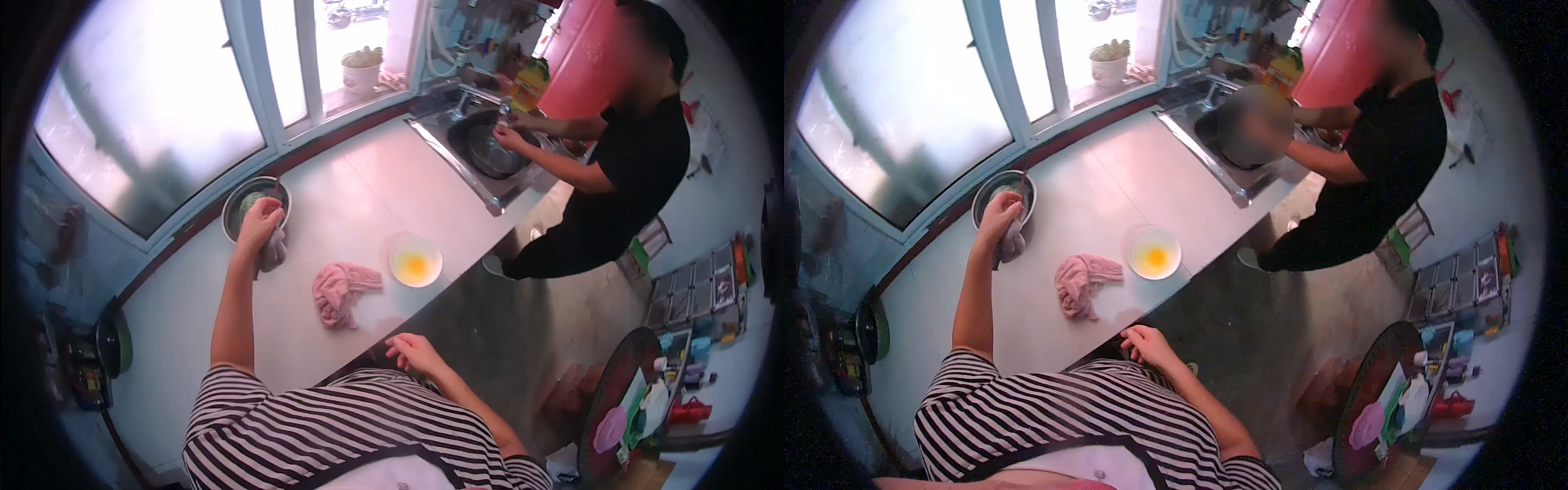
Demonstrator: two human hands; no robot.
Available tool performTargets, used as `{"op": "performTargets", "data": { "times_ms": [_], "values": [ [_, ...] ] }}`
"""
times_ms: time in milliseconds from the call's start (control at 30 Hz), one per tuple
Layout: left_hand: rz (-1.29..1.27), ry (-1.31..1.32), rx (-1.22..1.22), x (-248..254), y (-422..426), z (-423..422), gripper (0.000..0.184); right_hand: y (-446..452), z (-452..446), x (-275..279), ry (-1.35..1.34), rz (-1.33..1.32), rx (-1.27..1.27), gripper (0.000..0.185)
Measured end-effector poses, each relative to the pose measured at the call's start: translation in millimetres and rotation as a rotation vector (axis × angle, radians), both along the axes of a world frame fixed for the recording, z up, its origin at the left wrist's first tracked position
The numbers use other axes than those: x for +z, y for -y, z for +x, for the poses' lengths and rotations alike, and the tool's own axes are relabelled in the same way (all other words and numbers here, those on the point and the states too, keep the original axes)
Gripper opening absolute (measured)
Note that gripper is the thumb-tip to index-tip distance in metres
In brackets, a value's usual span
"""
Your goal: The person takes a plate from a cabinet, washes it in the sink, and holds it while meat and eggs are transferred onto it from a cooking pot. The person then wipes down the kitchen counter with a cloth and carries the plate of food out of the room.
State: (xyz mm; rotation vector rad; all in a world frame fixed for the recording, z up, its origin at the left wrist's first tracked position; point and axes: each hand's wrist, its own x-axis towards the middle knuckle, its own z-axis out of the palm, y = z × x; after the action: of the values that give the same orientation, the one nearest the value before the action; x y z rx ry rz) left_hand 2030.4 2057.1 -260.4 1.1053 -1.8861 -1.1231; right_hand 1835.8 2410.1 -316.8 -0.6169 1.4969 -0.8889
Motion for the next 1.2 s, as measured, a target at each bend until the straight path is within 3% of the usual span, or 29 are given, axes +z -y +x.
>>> {"op": "performTargets", "data": {
  "times_ms": [133,233,267,300,333,367,400,467,633,700,867,933,1033,1167,1200],
  "values": [
    [0.106,-0.225,-0.276,65.2,-107.4,-50.4,0.019,-8.4,-7.5,22.1,0.027,-0.101,0.075,0.029],
    [0.102,-0.280,-0.395,81.4,-191.0,-103.4,0.021,-21.3,-24.8,33.5,0.373,-0.195,0.067,0.037],
    [0.101,-0.285,-0.435,78.1,-215.7,-123.0,0.020,-30.8,-32.8,40.9,0.373,-0.197,0.074,0.037],
    [0.087,-0.209,-0.470,75.2,-237.8,-141.7,0.020,-40.8,-41.4,50.6,0.639,-0.259,0.008,0.043],
    [-0.145,-0.221,-0.497,52.0,-254.9,-164.5,0.021,-51.2,-52.3,57.0,0.902,-0.319,-0.057,0.048],
    [-0.138,-0.163,-0.514,57.2,-281.9,-180.7,0.025,-63.4,-66.5,52.3,0.988,-0.378,-0.048,0.054],
    [-0.218,-0.048,-0.563,65.3,-306.5,-193.1,0.026,-75.4,-73.7,63.4,0.986,-0.376,-0.039,0.054],
    [-0.262,0.052,-0.718,58.4,-342.4,-222.1,0.031,-102.0,-85.6,90.9,0.904,-0.516,-0.446,0.051],
    [-0.327,0.021,-0.998,43.7,-411.1,-276.7,0.048,-174.8,-160.3,39.6,1.053,-0.599,-0.605,0.040],
    [-0.356,-0.018,-1.061,32.2,-433.8,-293.8,0.052,-196.6,-177.6,29.4,0.912,-0.698,-0.741,0.034],
    [-0.499,-0.085,-1.043,18.9,-467.2,-321.5,0.053,-237.7,-213.5,11.3,0.903,-0.705,-0.828,0.030],
    [-0.568,-0.026,-0.999,11.8,-472.9,-329.1,0.055,-248.7,-223.9,10.6,0.915,-0.594,-0.868,0.031],
    [-0.600,0.040,-0.961,6.2,-475.0,-332.0,0.058,-260.0,-230.7,17.8,1.030,-0.613,-0.733,0.032],
    [-0.543,0.139,-0.969,-8.1,-474.5,-337.3,0.060,-259.6,-225.6,8.9,1.092,-0.619,-0.732,0.029],
    [-0.462,0.144,-1.054,-10.9,-472.6,-338.4,0.061,-257.9,-223.9,6.2,0.926,-0.575,-0.758,0.028]
  ]
}}
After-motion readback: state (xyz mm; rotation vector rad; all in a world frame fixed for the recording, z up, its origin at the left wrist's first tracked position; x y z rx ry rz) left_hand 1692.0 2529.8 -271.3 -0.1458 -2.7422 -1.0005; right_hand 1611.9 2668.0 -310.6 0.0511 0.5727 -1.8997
